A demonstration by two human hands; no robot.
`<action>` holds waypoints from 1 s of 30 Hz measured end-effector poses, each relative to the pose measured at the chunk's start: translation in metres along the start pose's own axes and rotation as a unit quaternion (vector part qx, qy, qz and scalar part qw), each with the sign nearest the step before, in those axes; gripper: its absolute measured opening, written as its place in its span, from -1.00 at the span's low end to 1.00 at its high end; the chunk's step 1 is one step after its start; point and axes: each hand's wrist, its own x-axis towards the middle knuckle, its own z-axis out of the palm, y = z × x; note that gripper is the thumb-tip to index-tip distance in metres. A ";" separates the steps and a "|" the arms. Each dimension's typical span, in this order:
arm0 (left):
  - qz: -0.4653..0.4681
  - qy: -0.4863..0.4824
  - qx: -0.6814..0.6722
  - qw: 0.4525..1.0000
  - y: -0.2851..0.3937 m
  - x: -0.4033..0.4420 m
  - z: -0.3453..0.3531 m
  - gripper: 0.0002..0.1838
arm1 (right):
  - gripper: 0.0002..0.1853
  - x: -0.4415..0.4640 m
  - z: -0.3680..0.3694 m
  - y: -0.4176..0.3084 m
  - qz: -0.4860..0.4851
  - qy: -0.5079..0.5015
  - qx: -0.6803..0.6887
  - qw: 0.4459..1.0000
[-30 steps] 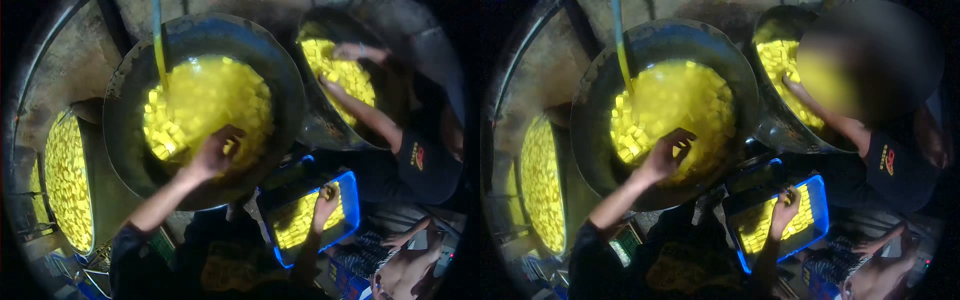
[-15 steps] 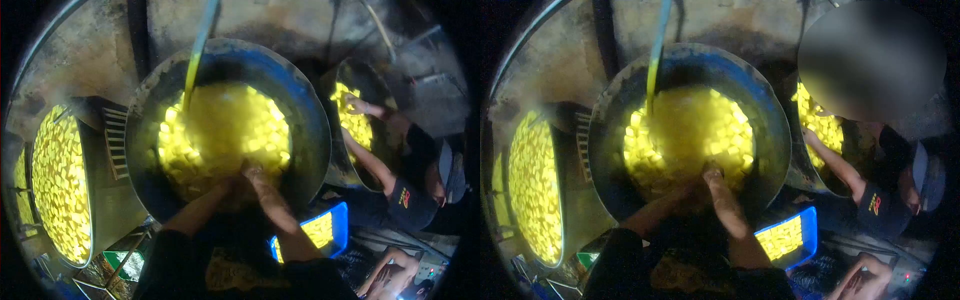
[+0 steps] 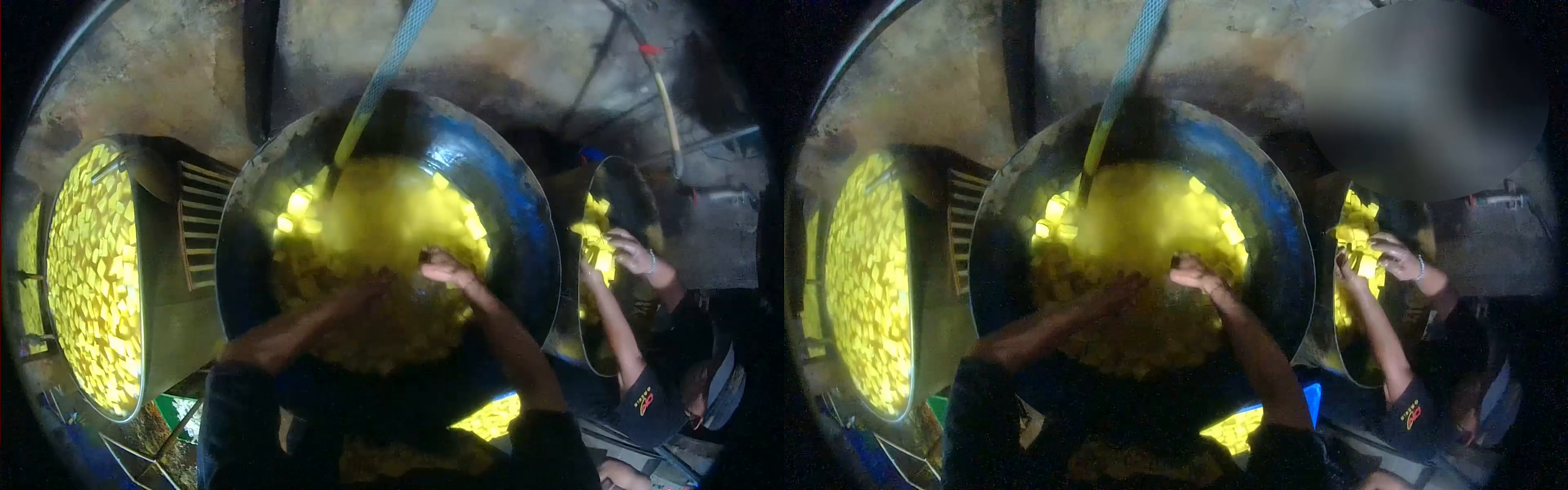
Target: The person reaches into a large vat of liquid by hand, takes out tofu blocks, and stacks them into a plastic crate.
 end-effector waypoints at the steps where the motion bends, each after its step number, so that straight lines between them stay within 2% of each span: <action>1: -0.173 0.030 -0.324 0.930 0.020 0.011 -0.029 -0.66 | -0.55 0.027 0.036 0.025 0.002 0.091 -0.045 0.995; 2: -0.248 0.029 -0.473 0.845 0.021 0.017 -0.037 -0.65 | -0.61 0.035 0.004 0.004 0.041 0.069 -0.057 0.995; 3: -0.324 0.055 -0.601 0.729 0.023 0.023 -0.044 -0.65 | -0.67 0.041 -0.031 -0.019 0.078 0.046 -0.071 0.993; 4: -0.298 0.086 -0.628 0.713 0.014 0.027 -0.040 -0.63 | -0.77 0.050 -0.057 -0.040 0.152 -0.001 -0.100 0.983; 5: -0.274 0.117 -0.654 0.696 0.003 0.030 -0.032 -0.61 | -0.77 0.059 -0.050 -0.047 0.151 -0.003 -0.098 0.984; 6: -0.277 0.117 -0.652 0.696 -0.032 0.031 -0.006 -0.61 | -0.77 0.068 -0.038 -0.053 0.172 0.051 -0.068 0.981; 7: -0.275 -0.007 -0.601 0.751 -0.084 0.032 0.031 -0.60 | -0.77 0.077 -0.027 -0.053 0.194 0.107 -0.039 0.975; 9: -0.270 -0.129 -0.539 0.788 -0.103 0.045 0.022 -0.58 | -0.75 0.090 -0.004 -0.038 0.212 0.108 -0.005 0.971; 10: -0.202 -0.166 -0.306 0.915 -0.073 0.066 -0.024 -0.63 | -0.69 0.098 0.011 -0.025 0.232 0.110 0.027 0.966; 11: -0.118 -0.191 -0.050 0.973 -0.050 0.075 -0.059 -0.68 | -0.69 0.114 0.036 0.002 0.229 0.109 0.028 0.967; 12: -0.120 -0.190 -0.049 0.973 -0.043 0.064 -0.072 -0.68 | -0.63 0.131 0.062 0.040 0.155 -0.013 0.071 0.985; 13: -0.136 -0.052 -0.355 0.923 -0.038 0.050 -0.081 -0.65 | -0.60 0.126 0.059 0.054 0.116 -0.072 0.086 0.987; 14: -0.142 0.023 -0.496 0.857 -0.039 0.048 -0.083 -0.64 | -0.57 0.122 0.055 0.068 0.078 -0.130 0.106 0.983; 15: -0.127 0.096 -0.620 0.768 -0.039 0.045 -0.083 -0.62 | -0.53 0.091 0.027 0.062 -0.097 -0.076 0.385 0.915; 16: -0.157 0.148 -0.627 0.748 -0.045 0.049 -0.074 -0.60 | -0.51 0.076 0.013 0.057 -0.175 -0.036 0.509 0.842; 17: -0.188 0.198 -0.633 0.725 -0.052 0.053 -0.060 -0.57 | -0.48 0.061 -0.003 0.051 -0.261 -0.018 0.614 0.745; 19: -0.249 0.294 -0.636 0.669 -0.064 0.059 -0.036 -0.51 | -0.43 0.049 -0.014 0.037 -0.305 -0.130 0.774 0.539; 20: -0.259 0.333 -0.619 0.663 -0.056 0.062 -0.041 -0.53 | -0.43 0.034 -0.031 0.015 -0.307 -0.132 0.772 0.541; 21: -0.269 0.371 -0.599 0.657 -0.048 0.065 -0.046 -0.54 | -0.47 0.013 -0.056 -0.017 -0.271 -0.006 0.667 0.694; 22: -0.279 0.407 -0.578 0.650 -0.040 0.068 -0.051 -0.55 | -0.47 0.016 -0.046 -0.024 -0.227 0.008 0.726 0.648; 23: -0.246 0.429 -0.673 0.549 -0.044 0.073 -0.044 -0.60 | -0.47 0.016 -0.045 -0.037 -0.186 0.029 0.781 0.596; 24: -0.207 0.441 -0.756 0.437 -0.048 0.077 -0.038 -0.64 | -0.47 0.020 -0.048 -0.045 -0.188 0.028 0.778 0.599; 25: -0.171 0.404 -0.805 0.400 -0.059 0.082 -0.029 -0.66 | -0.46 0.021 -0.074 -0.070 -0.092 0.024 0.665 0.741; 26: -0.168 0.403 -0.806 0.400 -0.065 0.083 -0.021 -0.66 | -0.45 0.022 -0.090 -0.090 0.009 0.021 0.525 0.851; 27: -0.167 0.431 -0.759 0.460 -0.069 0.083 -0.013 -0.67 | -0.51 0.023 -0.094 -0.098 0.006 0.035 0.447 0.894; 28: -0.165 0.457 -0.707 0.515 -0.081 0.086 0.001 -0.66 | -0.51 0.020 -0.096 -0.105 0.006 0.036 0.444 0.895; 29: -0.185 0.532 -0.571 0.598 -0.099 0.093 0.020 -0.67 | -0.53 0.018 -0.099 -0.111 0.030 0.081 0.409 0.908; 30: -0.230 0.597 -0.410 0.650 -0.119 0.100 0.041 -0.67 | -0.54 0.015 -0.102 -0.116 0.055 0.126 0.373 0.918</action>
